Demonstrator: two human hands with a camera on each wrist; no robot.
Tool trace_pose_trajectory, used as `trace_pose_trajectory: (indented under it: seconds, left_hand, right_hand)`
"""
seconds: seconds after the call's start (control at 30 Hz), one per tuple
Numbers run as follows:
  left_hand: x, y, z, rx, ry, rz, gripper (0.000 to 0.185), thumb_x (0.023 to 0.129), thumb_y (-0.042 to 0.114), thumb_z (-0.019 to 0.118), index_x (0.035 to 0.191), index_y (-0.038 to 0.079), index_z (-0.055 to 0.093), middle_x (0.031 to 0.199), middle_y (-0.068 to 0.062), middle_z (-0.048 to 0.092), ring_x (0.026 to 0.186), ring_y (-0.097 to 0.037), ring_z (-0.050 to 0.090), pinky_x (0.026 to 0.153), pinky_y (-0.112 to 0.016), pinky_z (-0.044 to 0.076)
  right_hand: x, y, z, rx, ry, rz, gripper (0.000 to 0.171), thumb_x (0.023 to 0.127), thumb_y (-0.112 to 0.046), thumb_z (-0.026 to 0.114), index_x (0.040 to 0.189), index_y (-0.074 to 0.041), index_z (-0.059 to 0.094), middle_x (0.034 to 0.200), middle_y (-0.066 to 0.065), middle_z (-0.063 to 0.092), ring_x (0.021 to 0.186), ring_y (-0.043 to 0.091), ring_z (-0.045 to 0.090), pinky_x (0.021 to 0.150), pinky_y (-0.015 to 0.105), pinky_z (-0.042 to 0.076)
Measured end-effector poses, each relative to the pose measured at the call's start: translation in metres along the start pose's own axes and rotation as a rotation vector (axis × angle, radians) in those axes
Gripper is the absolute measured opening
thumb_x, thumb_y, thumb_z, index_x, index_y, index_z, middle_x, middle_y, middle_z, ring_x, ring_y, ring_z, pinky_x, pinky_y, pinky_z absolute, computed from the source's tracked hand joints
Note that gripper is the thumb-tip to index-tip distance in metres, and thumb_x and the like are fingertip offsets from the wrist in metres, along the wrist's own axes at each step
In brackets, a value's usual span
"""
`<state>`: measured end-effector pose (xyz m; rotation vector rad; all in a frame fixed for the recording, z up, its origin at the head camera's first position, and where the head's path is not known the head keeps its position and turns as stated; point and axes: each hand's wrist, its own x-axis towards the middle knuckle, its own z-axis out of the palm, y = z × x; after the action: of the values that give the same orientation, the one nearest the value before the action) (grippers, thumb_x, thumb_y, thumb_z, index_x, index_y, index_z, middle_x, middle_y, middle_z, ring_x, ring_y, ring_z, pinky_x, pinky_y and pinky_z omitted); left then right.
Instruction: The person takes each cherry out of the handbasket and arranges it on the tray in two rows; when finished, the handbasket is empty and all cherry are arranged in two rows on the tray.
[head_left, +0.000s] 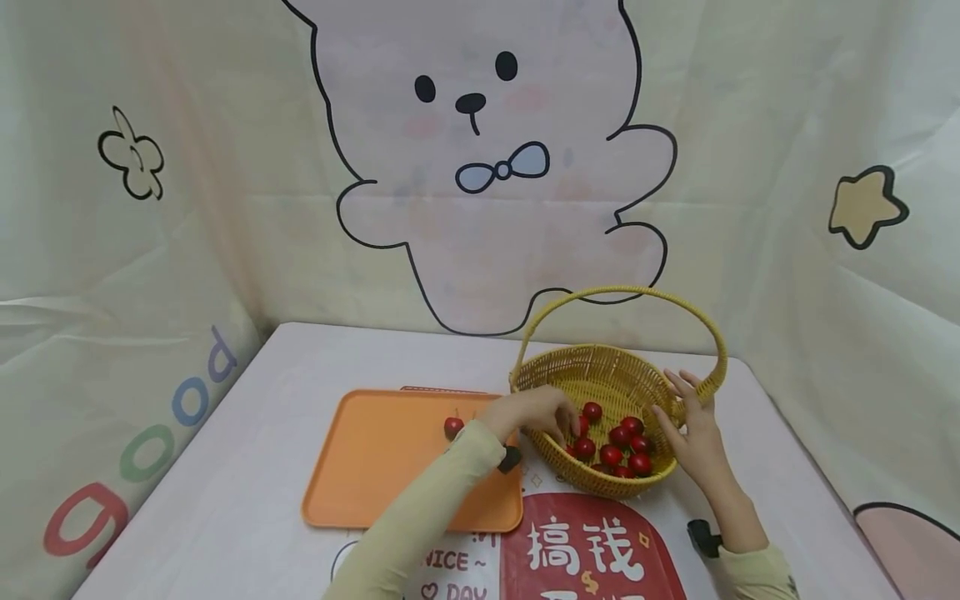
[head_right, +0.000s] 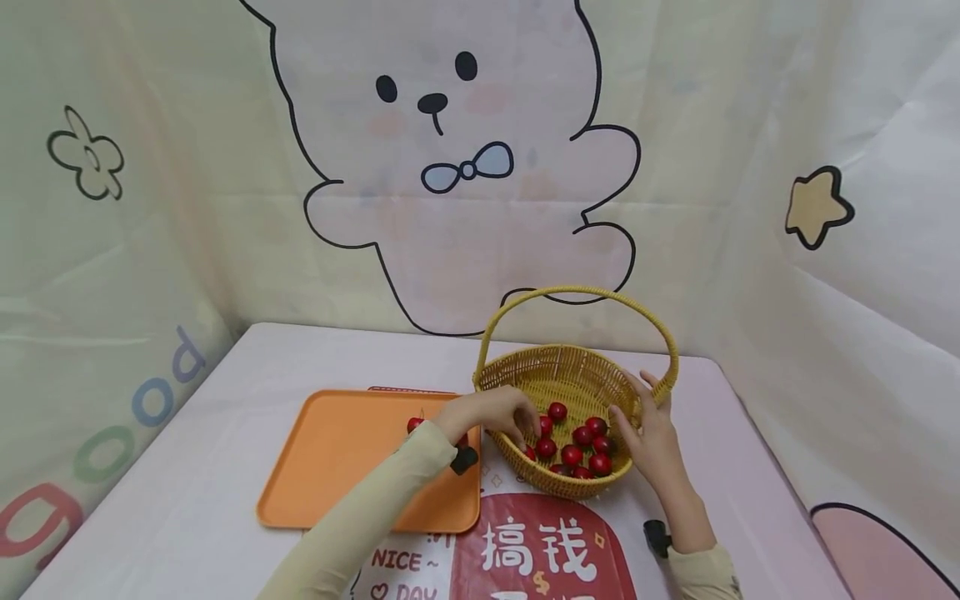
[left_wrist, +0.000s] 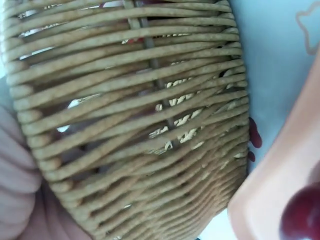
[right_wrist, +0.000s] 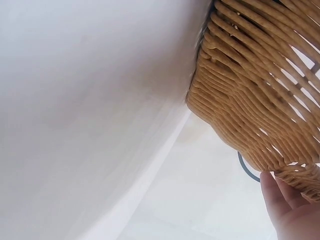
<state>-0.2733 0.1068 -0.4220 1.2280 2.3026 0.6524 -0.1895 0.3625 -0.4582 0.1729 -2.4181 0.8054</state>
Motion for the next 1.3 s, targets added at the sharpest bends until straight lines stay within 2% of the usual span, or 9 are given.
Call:
trace_pose_trajectory:
  seconds: [0.2, 0.53, 0.83, 1.1, 1.17, 1.3]
  left_hand:
    - [0.0043, 0.0003, 0.0006, 0.027, -0.058, -0.032, 0.015, 0.079, 0.009, 0.071, 0.094, 0.014, 0.072, 0.090, 0.006, 0.069, 0.082, -0.004, 0.061, 0.071, -0.015, 0.048]
    - [0.0075, 0.0002, 0.0008, 0.026, -0.122, -0.012, 0.015, 0.081, 0.011, 0.070, 0.095, 0.012, 0.073, 0.092, 0.005, 0.068, 0.082, -0.003, 0.061, 0.070, -0.014, 0.048]
    - [0.0074, 0.0013, -0.0009, 0.017, -0.150, -0.004, 0.012, 0.081, 0.010, 0.070, 0.092, 0.011, 0.072, 0.093, 0.005, 0.068, 0.083, -0.004, 0.061, 0.071, -0.014, 0.048]
    - [0.0054, -0.0056, -0.0021, -0.052, -0.163, 0.057, 0.013, 0.084, 0.009, 0.067, 0.096, 0.009, 0.071, 0.094, 0.003, 0.069, 0.084, 0.000, 0.062, 0.074, -0.013, 0.048]
    - [0.0051, -0.0069, -0.0016, -0.076, -0.154, 0.083, 0.013, 0.084, 0.009, 0.067, 0.096, 0.008, 0.071, 0.094, 0.002, 0.069, 0.084, 0.000, 0.062, 0.074, -0.013, 0.049]
    - [0.0048, -0.0079, -0.0015, -0.057, -0.112, 0.138, 0.013, 0.084, 0.012, 0.068, 0.096, 0.010, 0.070, 0.093, 0.005, 0.069, 0.083, 0.001, 0.061, 0.074, -0.012, 0.048]
  right_hand:
    - [0.0001, 0.0013, 0.0009, 0.004, 0.004, -0.013, 0.064, 0.085, -0.005, 0.065, 0.141, -0.015, 0.035, 0.140, 0.020, 0.025, 0.114, 0.044, 0.046, 0.078, 0.068, 0.041]
    - [-0.0034, 0.0009, -0.0001, 0.008, 0.001, 0.001, 0.065, 0.085, -0.004, 0.065, 0.141, -0.017, 0.035, 0.141, 0.019, 0.025, 0.116, 0.043, 0.046, 0.078, 0.069, 0.040]
    - [-0.0019, 0.0042, 0.0016, -0.006, 0.004, -0.013, 0.065, 0.085, -0.006, 0.064, 0.142, -0.016, 0.034, 0.141, 0.020, 0.024, 0.114, 0.044, 0.046, 0.078, 0.069, 0.040]
    - [-0.0017, 0.0047, 0.0040, 0.005, -0.002, -0.012, 0.063, 0.085, -0.005, 0.064, 0.141, -0.013, 0.035, 0.140, 0.020, 0.025, 0.114, 0.044, 0.046, 0.077, 0.068, 0.041]
    - [-0.0017, 0.0049, 0.0039, 0.006, 0.002, -0.016, 0.063, 0.085, -0.004, 0.064, 0.140, -0.013, 0.035, 0.140, 0.020, 0.025, 0.114, 0.044, 0.046, 0.077, 0.068, 0.041]
    - [-0.0001, 0.0048, 0.0021, 0.001, 0.005, -0.019, 0.065, 0.085, -0.003, 0.064, 0.141, -0.015, 0.034, 0.141, 0.020, 0.025, 0.114, 0.045, 0.046, 0.077, 0.068, 0.041]
